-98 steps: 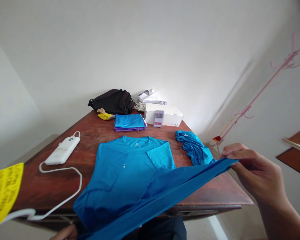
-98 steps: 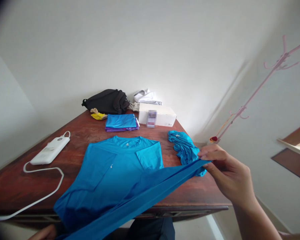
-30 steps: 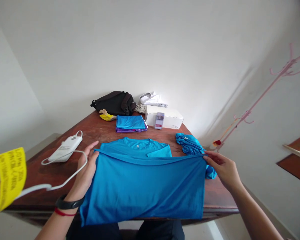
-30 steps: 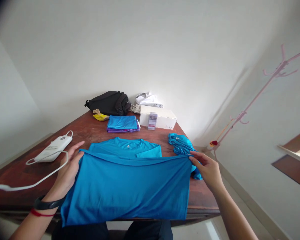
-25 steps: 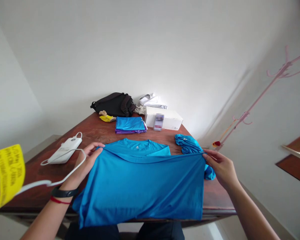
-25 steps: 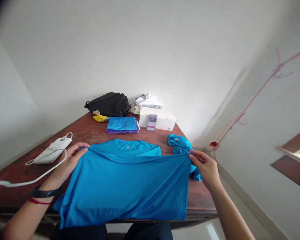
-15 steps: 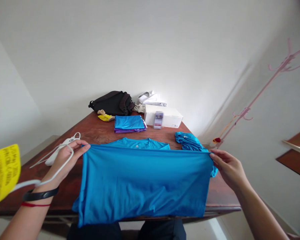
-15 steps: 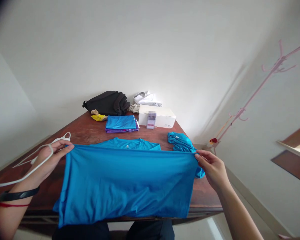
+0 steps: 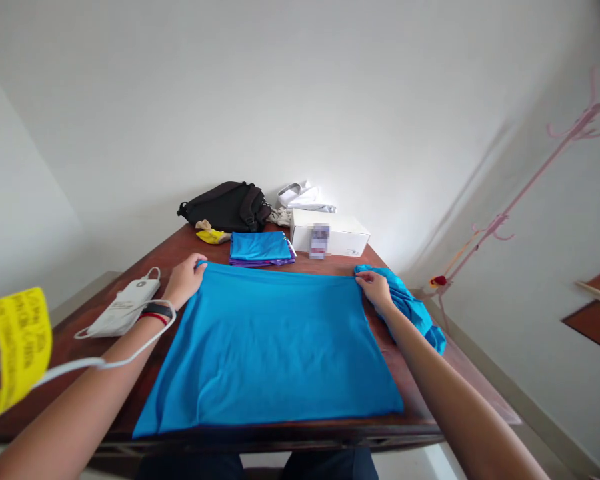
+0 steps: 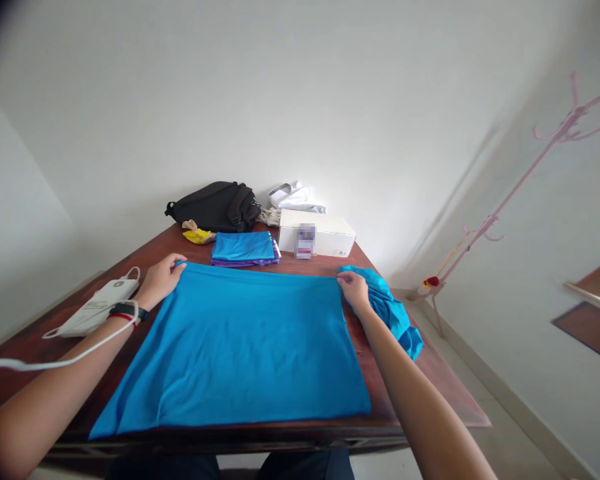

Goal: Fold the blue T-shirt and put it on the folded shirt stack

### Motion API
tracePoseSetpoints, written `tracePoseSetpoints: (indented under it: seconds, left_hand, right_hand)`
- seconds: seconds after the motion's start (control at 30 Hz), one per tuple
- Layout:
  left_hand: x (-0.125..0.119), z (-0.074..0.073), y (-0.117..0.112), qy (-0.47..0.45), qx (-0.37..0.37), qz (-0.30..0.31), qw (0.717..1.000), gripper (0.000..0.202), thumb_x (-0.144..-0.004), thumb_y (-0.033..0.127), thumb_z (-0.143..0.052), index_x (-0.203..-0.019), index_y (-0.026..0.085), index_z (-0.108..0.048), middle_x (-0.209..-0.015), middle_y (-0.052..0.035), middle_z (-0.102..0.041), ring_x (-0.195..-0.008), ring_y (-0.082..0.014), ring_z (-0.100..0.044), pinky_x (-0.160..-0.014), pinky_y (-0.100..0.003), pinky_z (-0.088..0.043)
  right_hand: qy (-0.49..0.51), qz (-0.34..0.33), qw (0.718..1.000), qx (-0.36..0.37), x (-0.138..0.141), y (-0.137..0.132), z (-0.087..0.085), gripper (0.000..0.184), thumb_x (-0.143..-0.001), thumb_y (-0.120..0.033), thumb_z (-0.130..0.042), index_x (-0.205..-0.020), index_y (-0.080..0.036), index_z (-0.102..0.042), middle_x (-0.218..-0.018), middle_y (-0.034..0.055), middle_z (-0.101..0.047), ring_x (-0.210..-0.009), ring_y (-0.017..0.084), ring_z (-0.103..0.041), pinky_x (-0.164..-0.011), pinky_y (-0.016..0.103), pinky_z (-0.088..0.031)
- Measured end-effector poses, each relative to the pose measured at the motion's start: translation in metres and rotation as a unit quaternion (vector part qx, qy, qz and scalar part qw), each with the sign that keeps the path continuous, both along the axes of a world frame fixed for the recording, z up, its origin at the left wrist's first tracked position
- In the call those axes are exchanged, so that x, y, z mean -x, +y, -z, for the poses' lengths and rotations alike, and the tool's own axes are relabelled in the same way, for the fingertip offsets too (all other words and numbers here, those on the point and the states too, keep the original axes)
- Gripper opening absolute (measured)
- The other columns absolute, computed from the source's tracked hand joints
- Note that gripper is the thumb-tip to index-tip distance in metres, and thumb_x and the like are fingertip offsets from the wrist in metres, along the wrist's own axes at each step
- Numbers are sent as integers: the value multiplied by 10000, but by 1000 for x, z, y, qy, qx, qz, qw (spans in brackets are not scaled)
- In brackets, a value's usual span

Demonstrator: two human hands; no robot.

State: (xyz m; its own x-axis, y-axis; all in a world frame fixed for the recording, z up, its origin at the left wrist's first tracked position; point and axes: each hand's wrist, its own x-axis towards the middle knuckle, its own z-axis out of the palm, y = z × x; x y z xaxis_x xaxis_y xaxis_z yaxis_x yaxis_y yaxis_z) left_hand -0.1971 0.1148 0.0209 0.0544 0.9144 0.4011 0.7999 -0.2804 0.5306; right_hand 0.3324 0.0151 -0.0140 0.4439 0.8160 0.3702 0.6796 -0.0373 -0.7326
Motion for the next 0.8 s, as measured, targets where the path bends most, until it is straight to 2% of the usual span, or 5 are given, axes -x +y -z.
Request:
tracePoseSetpoints:
  seconds: [0.1,0.23,0.47,0.63,0.8]
  left_hand:
    - [4,20,19,32,21,11,999,301,-952,329,-476,-1133,171,-657,-1115,-121,-732,-1027,-282,-678,-901,-355,-477]
    - [11,38,31,64,43,28,997,299,-935,338,-489,-1127,189,-663,-1101,-103,-748,-1031,-261,-689,-880,-319,-490]
    - [11,41,34,104,62,29,992,376,-924,320,-494,-1253,174,-604,-1131,-148,-720,-1090,-297,-670,-930,-383,-496]
    - [8,33,9,120,63,3,991,623,-930,469,-470,-1448,124,-443,-1293,-243,-610,-1195,-382,-616,-955,-484,-493]
    - [18,35,-47,79,49,27,995,771,-886,629,-448,-1443,95,-447,-1239,-233,-633,-1104,-368,-656,-953,-499,-511]
  right_hand:
    - [-29,20,999,35,2,16,19,198,-793,-273,-633,-905,-170,-759,-894,105,-773,-876,283,-702,-837,397,-532]
    - [-63,19,996,59,4,26,32,230,-839,-226,-580,-982,-168,-752,-977,110,-770,-953,280,-699,-894,383,-514]
    - [-119,9,990,69,14,26,31,272,-896,-218,-517,-1081,-165,-710,-1101,124,-726,-1036,288,-662,-966,406,-491]
    - [-154,0,987,54,37,1,23,395,-920,-341,-542,-1271,-179,-622,-1312,161,-591,-1193,333,-586,-1062,447,-444]
    - [-196,-76,975,76,66,-70,25,524,-935,-496,-560,-1401,-258,-533,-1500,137,-460,-1364,374,-468,-1115,526,-402]
